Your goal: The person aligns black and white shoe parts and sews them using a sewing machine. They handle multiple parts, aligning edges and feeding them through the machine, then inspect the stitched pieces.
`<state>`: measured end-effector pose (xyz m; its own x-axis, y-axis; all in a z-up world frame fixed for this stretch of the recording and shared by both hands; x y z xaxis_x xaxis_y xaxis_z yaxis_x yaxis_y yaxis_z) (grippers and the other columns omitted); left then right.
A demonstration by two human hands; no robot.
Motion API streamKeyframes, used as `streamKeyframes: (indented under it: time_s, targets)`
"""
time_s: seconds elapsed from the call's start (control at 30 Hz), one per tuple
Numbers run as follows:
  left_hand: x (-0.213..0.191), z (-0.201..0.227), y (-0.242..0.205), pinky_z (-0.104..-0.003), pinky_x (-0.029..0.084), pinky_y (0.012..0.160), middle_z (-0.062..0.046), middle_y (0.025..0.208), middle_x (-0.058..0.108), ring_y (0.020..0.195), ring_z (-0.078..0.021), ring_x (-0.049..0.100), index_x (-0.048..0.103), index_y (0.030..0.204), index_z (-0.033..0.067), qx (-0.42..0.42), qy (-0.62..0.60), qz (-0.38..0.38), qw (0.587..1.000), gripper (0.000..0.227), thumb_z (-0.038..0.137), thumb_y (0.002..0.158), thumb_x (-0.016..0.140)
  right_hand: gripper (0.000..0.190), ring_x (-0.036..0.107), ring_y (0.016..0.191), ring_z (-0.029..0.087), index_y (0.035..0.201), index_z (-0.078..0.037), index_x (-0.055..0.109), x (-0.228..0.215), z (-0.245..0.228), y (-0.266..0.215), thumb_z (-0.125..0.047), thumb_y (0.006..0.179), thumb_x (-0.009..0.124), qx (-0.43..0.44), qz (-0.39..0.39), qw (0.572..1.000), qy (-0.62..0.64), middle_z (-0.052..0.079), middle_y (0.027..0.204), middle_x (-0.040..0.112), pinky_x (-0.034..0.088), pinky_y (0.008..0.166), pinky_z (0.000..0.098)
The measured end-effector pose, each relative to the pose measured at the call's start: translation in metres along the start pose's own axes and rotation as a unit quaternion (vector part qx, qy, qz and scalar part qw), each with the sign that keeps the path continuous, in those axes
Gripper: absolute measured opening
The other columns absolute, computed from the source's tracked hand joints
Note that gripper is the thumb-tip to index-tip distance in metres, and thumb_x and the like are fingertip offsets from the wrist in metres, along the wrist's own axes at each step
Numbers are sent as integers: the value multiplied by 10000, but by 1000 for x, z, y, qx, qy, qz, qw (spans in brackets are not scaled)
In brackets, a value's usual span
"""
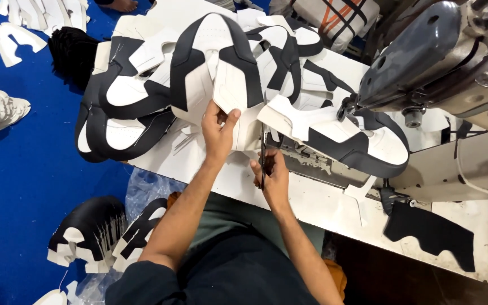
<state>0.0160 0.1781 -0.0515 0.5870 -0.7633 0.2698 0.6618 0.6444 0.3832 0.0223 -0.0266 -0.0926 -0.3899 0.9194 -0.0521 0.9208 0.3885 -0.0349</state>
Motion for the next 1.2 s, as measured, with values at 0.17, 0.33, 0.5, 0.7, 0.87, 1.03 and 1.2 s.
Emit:
streamKeyframes:
  time_s: [0.17,0.33,0.5,0.7,0.87,1.03,1.2]
  targets:
    - [1,-7,-3,-262,505,850,-38,1086,652,952,-99,603,589,1273,-25,0,-10,10,1000,376,205,1013,733,341,514,546,71,1110,-38,517,2,6,4,-249,953,734,-14,-6,1000,19,-5,719,542,424,478,235]
    - [-2,4,2,-269,517,924,-47,1157,655,1037,-112,623,560,1313,-26,22,-35,7,999,395,194,1026,721,309,531,524,66,1102,-55,501,6,-8,3,-231,957,711,-15,-6,999,28,-14,703,553,442,462,234]
    - [-17,33,23,-222,425,748,-24,1065,654,864,-64,539,598,1316,-25,40,32,-15,999,444,275,1016,728,311,472,510,92,1028,-30,554,-33,34,-16,-183,903,794,50,-24,997,-45,22,670,518,383,427,278]
    - [42,83,102,-228,456,722,-25,1008,680,810,-79,570,609,1343,-5,98,134,-167,972,509,362,1019,749,464,693,676,239,1173,-20,683,-98,-4,-36,-88,744,848,-34,60,924,-377,146,829,727,540,634,366]
    - [128,103,102,-434,476,878,-132,1108,676,1032,-261,605,634,1273,5,273,501,-168,804,664,479,831,780,488,676,921,364,1208,-23,710,-112,-43,-55,-27,733,821,-188,136,860,-454,195,1117,686,554,782,409]
    - [189,26,41,-565,393,990,-183,1152,679,1143,-330,578,691,1193,35,232,391,-403,795,461,462,1018,704,411,732,937,230,1375,-47,654,-129,-40,-73,7,968,655,-177,210,917,-290,123,1200,665,594,828,341]
    - [181,10,-3,-409,537,689,-111,776,702,723,-275,714,688,1142,52,-114,307,-416,848,367,372,961,676,610,711,820,138,1571,-92,265,-135,-71,-51,-192,1054,574,-195,166,967,-3,142,1263,621,610,629,264]
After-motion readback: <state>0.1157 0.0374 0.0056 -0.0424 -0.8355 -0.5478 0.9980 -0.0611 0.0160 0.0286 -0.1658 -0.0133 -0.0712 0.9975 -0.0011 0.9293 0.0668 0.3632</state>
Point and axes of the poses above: each hand's wrist, its own y-axis towards the middle knuckle, its own x-axis out of the palm, z = x × y, the point moved 10 cm from there along y, towards the middle knuckle
